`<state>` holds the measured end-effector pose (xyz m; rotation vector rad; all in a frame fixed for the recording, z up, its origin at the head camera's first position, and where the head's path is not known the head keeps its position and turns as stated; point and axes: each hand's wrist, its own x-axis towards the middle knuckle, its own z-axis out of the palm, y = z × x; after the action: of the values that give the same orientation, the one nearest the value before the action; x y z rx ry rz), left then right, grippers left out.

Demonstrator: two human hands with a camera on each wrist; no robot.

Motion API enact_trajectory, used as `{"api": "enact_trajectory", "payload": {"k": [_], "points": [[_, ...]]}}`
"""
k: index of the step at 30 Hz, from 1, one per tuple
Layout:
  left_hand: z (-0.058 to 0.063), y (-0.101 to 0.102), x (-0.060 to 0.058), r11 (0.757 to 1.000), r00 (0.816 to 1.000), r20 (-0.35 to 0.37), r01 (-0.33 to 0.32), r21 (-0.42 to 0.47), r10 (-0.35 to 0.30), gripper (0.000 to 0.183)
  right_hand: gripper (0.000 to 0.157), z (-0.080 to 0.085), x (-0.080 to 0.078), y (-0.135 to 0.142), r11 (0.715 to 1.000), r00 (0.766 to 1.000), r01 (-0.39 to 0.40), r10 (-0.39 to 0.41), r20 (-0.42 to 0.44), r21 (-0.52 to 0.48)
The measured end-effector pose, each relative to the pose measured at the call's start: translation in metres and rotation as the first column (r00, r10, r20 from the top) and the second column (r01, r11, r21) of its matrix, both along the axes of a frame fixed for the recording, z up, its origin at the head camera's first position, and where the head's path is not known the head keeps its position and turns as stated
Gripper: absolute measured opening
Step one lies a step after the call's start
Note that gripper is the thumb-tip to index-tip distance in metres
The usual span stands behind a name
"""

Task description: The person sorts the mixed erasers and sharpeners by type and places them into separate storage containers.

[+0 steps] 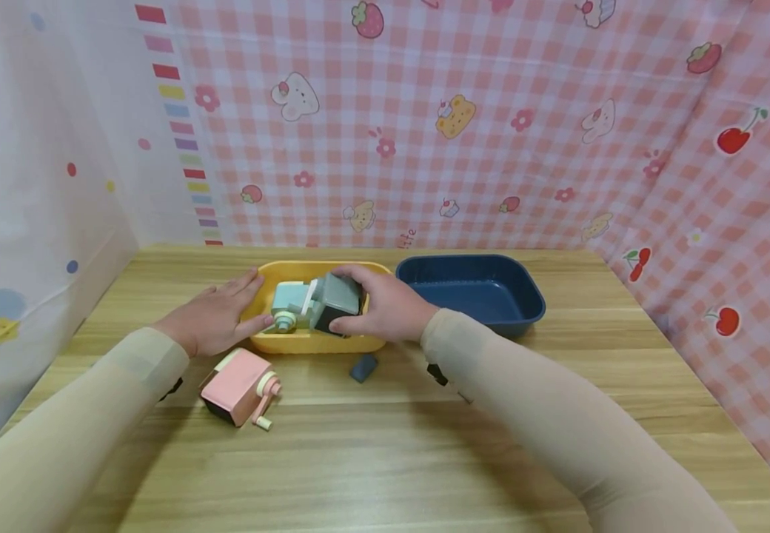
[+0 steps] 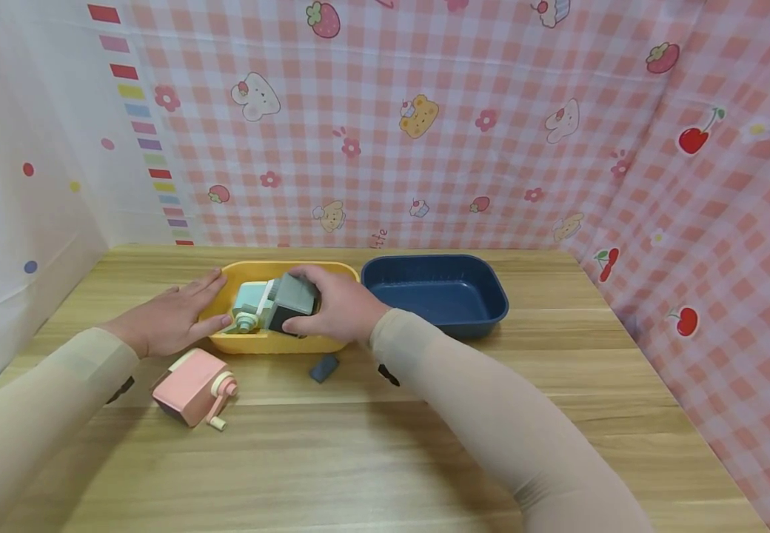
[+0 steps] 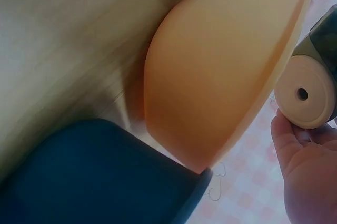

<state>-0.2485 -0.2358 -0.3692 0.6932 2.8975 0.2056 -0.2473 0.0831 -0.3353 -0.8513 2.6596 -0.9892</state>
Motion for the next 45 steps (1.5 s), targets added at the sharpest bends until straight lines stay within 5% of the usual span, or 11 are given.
{"api": "enact_trajectory", "payload": {"k": [15,45], "points": [[0.006,0.002,0.002,1.000,1.000,-0.003,0.013,0.000,-0.013,0.091,0.081,-0.002,-0.015,0.004,0.999,0.999,0.030,-0.029,-0.018,0.028],[-0.001,0.000,0.000,1.000,1.000,-0.020,0.012,0.009,-0.012,0.091,0.083,-0.006,-0.032,-0.009,0.969,0.996,0.066,-0.051,-0.071,0.236]]}}
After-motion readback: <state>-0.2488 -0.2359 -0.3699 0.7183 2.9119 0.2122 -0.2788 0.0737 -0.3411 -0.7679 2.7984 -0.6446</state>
